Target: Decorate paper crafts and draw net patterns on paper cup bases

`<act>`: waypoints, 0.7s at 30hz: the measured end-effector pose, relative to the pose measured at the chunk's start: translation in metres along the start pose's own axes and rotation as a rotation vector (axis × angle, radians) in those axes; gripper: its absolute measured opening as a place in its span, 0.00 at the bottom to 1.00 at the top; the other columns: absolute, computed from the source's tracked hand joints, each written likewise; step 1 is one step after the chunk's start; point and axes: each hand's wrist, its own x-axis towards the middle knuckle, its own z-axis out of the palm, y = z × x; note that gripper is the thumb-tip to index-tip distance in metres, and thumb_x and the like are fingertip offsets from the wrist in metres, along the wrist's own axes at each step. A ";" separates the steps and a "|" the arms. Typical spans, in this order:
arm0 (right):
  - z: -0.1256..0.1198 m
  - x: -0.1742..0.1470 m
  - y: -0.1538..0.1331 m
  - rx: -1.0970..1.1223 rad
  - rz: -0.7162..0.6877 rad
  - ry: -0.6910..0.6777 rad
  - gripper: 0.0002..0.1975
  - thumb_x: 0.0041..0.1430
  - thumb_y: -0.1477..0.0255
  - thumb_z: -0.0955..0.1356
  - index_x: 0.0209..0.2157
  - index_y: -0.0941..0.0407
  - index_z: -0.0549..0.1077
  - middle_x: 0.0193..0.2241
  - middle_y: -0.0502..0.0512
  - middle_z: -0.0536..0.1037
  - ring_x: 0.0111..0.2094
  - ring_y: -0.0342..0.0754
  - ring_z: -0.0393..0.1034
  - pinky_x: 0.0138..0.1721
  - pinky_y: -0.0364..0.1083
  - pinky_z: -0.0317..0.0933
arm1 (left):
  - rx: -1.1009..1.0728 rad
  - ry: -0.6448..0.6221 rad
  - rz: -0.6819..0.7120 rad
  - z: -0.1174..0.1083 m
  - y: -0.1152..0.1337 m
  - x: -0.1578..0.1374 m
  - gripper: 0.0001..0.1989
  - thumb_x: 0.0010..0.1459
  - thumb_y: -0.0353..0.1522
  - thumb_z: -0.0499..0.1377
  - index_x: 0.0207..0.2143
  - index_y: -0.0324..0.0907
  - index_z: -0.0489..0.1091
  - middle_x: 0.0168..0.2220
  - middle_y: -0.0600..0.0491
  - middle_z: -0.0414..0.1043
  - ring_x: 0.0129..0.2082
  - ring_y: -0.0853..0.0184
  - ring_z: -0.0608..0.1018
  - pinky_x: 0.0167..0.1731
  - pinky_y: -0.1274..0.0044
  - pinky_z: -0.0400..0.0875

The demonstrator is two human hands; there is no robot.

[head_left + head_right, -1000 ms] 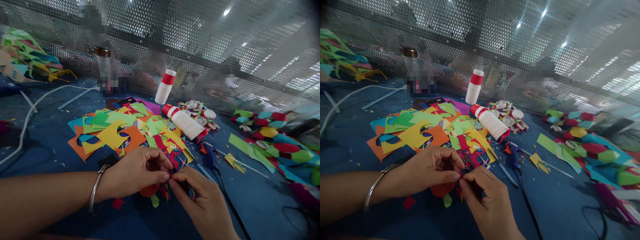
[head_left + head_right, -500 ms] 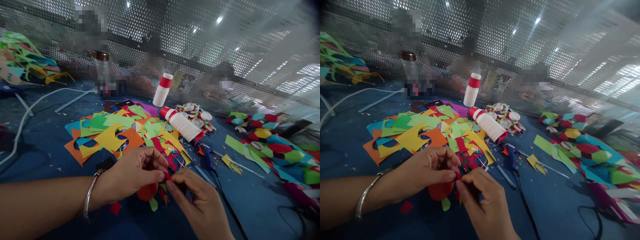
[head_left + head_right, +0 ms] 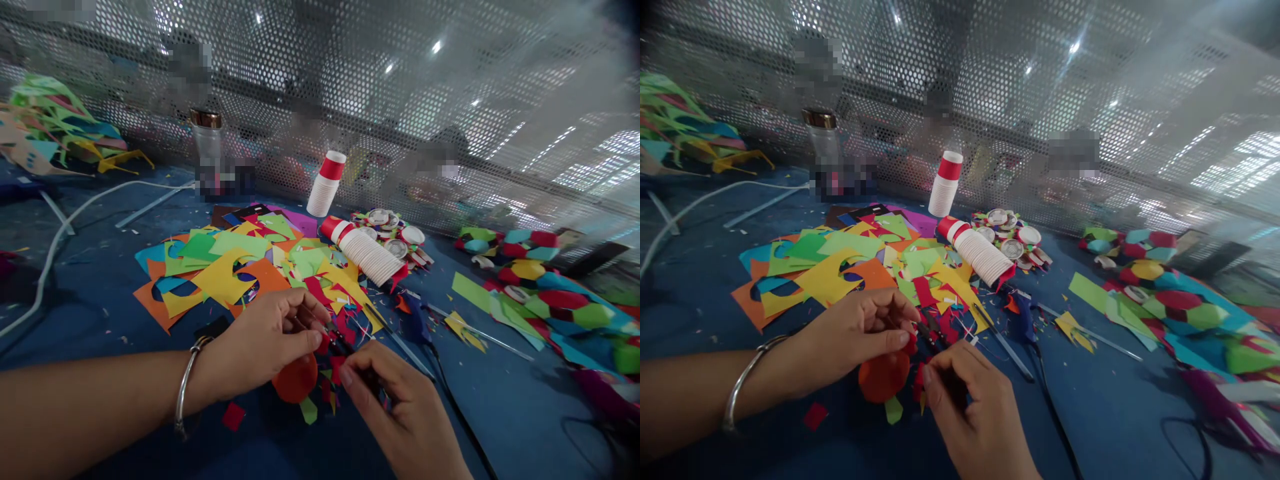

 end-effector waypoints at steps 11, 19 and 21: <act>0.001 0.002 -0.004 -0.028 0.009 0.062 0.10 0.70 0.65 0.67 0.34 0.51 0.75 0.28 0.47 0.75 0.27 0.43 0.68 0.29 0.43 0.61 | 0.011 -0.047 0.051 0.002 -0.002 -0.006 0.29 0.53 0.28 0.67 0.56 0.46 0.62 0.39 0.58 0.72 0.33 0.71 0.77 0.36 0.76 0.73; 0.003 0.003 -0.007 0.035 -0.008 0.013 0.07 0.69 0.69 0.67 0.37 0.51 0.77 0.30 0.48 0.78 0.29 0.44 0.72 0.30 0.43 0.65 | 0.219 -0.085 0.138 0.008 -0.001 -0.015 0.27 0.56 0.25 0.62 0.57 0.48 0.62 0.38 0.58 0.73 0.35 0.68 0.79 0.36 0.75 0.74; 0.004 0.002 -0.008 0.040 -0.005 0.018 0.08 0.69 0.69 0.67 0.35 0.51 0.77 0.29 0.49 0.77 0.29 0.45 0.71 0.30 0.44 0.64 | 0.174 -0.097 0.095 0.008 0.001 -0.015 0.26 0.56 0.25 0.63 0.56 0.46 0.62 0.36 0.58 0.73 0.34 0.68 0.79 0.35 0.76 0.73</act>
